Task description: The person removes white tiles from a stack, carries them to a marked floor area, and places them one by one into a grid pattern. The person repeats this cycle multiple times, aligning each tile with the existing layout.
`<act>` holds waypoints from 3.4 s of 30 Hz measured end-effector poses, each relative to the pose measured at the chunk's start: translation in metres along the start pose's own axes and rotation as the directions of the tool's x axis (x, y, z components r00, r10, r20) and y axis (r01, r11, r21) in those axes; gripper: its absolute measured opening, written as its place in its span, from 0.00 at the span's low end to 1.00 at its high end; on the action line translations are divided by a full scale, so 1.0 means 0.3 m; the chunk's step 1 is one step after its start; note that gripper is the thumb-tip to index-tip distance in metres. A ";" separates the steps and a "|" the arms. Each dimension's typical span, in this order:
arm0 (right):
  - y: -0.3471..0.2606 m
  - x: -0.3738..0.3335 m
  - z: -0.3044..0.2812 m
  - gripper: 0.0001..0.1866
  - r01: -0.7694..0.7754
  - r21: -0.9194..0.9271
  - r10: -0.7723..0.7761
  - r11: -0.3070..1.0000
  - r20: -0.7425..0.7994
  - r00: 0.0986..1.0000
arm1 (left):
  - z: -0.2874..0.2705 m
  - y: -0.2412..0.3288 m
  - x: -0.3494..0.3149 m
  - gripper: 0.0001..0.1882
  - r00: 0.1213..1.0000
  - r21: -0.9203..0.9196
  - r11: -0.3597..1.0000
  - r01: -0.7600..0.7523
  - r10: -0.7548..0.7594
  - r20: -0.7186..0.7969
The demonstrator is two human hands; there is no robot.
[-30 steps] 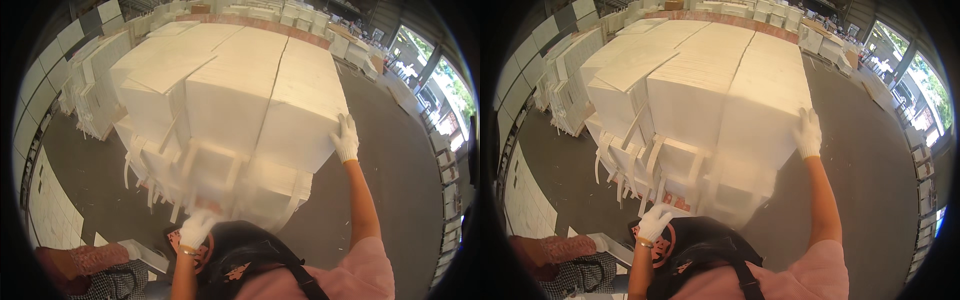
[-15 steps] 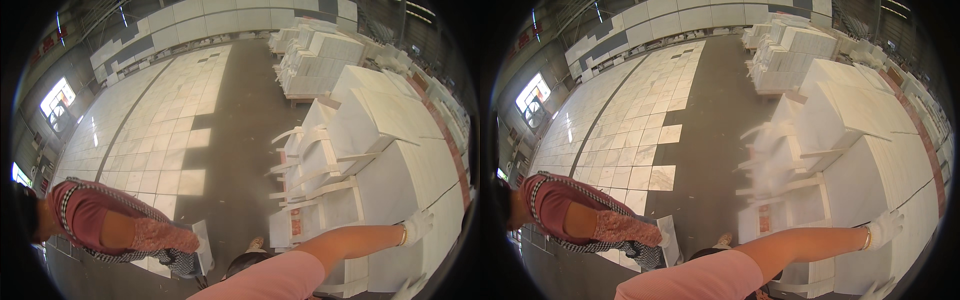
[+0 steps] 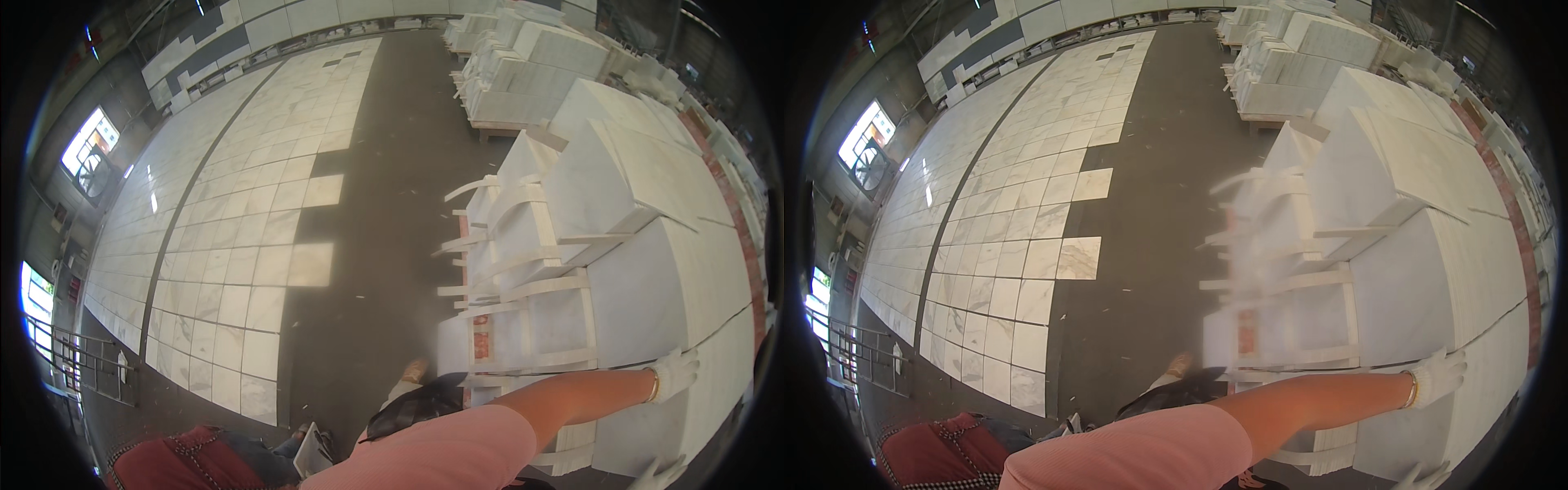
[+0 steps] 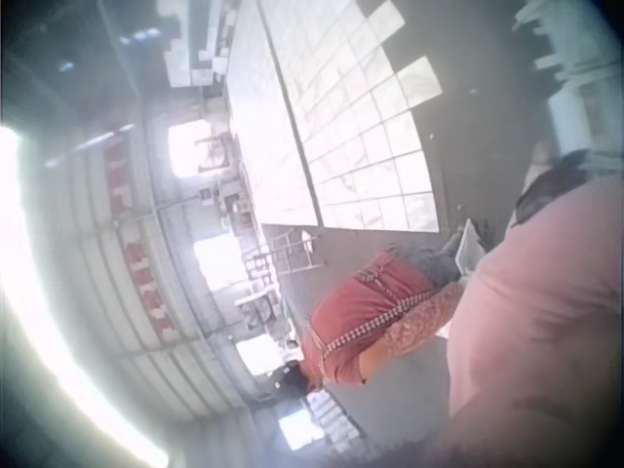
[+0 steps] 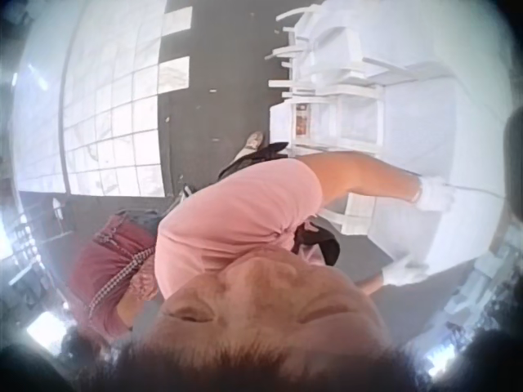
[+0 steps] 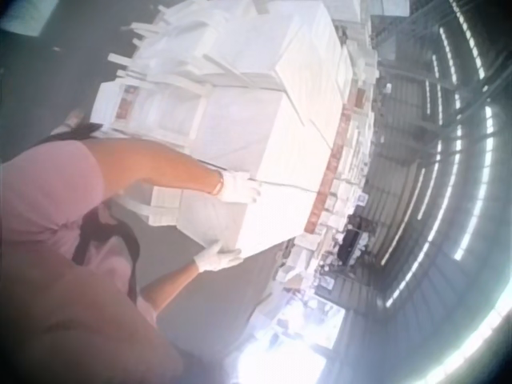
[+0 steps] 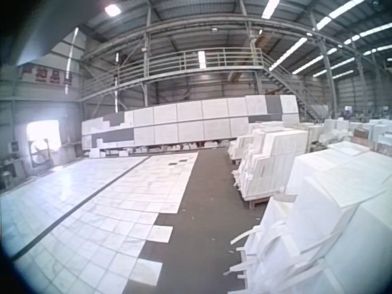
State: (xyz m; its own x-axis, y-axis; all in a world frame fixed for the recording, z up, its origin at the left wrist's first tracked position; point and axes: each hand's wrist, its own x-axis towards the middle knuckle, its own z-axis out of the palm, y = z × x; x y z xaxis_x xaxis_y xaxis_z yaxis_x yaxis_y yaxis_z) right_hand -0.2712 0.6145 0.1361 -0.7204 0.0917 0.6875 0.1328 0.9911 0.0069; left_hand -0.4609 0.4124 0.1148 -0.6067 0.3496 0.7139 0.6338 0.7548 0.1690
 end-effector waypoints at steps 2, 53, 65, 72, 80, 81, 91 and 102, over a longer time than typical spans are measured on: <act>0.003 -0.009 -0.010 0.44 0.014 0.001 -0.014 1.000 -0.012 1.000 | -0.021 0.011 -0.017 0.12 1.000 0.033 0.999 0.012 -0.012 -0.011; -0.075 0.045 -0.424 0.41 -0.136 0.070 0.110 0.988 0.290 0.951 | -0.416 0.054 -0.268 0.35 0.974 -0.141 0.971 -0.191 0.205 0.094; -0.062 0.055 -0.297 0.23 -0.078 0.009 0.076 0.997 0.128 0.989 | -0.313 0.123 -0.132 0.33 0.986 -0.192 0.967 -0.166 0.159 -0.052; -0.080 -0.061 -0.402 0.13 0.102 0.258 -0.086 0.961 -0.076 0.993 | -0.434 0.135 -0.317 0.36 0.985 -0.184 0.968 -0.173 0.171 -0.026; -0.102 -0.101 -0.445 0.24 0.113 0.167 -0.110 0.979 -0.027 0.994 | -0.488 0.177 -0.384 0.35 0.991 -0.148 0.980 -0.131 0.133 0.009; -0.088 -0.079 -0.432 0.26 0.103 0.128 -0.099 0.986 -0.042 0.994 | -0.479 0.178 -0.354 0.36 0.991 -0.127 0.984 -0.122 0.128 0.041; 0.033 0.076 -0.289 0.29 -0.030 0.140 0.025 0.990 0.037 0.999 | -0.342 0.208 -0.059 0.27 0.975 -0.128 0.986 -0.110 0.132 0.176; -0.037 -0.067 -0.427 0.23 0.008 0.196 0.002 0.981 -0.052 0.999 | -0.497 0.256 -0.234 0.32 0.991 -0.304 0.944 -0.127 0.133 0.000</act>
State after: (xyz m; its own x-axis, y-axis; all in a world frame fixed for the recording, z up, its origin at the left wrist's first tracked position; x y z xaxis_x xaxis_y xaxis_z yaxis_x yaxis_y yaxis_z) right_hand -0.1711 0.5894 0.2152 -0.6835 0.0889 0.7245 -0.0086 0.9915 -0.1298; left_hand -0.2981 0.3631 0.1790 -0.5170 0.4471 0.7300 0.8211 0.4999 0.2753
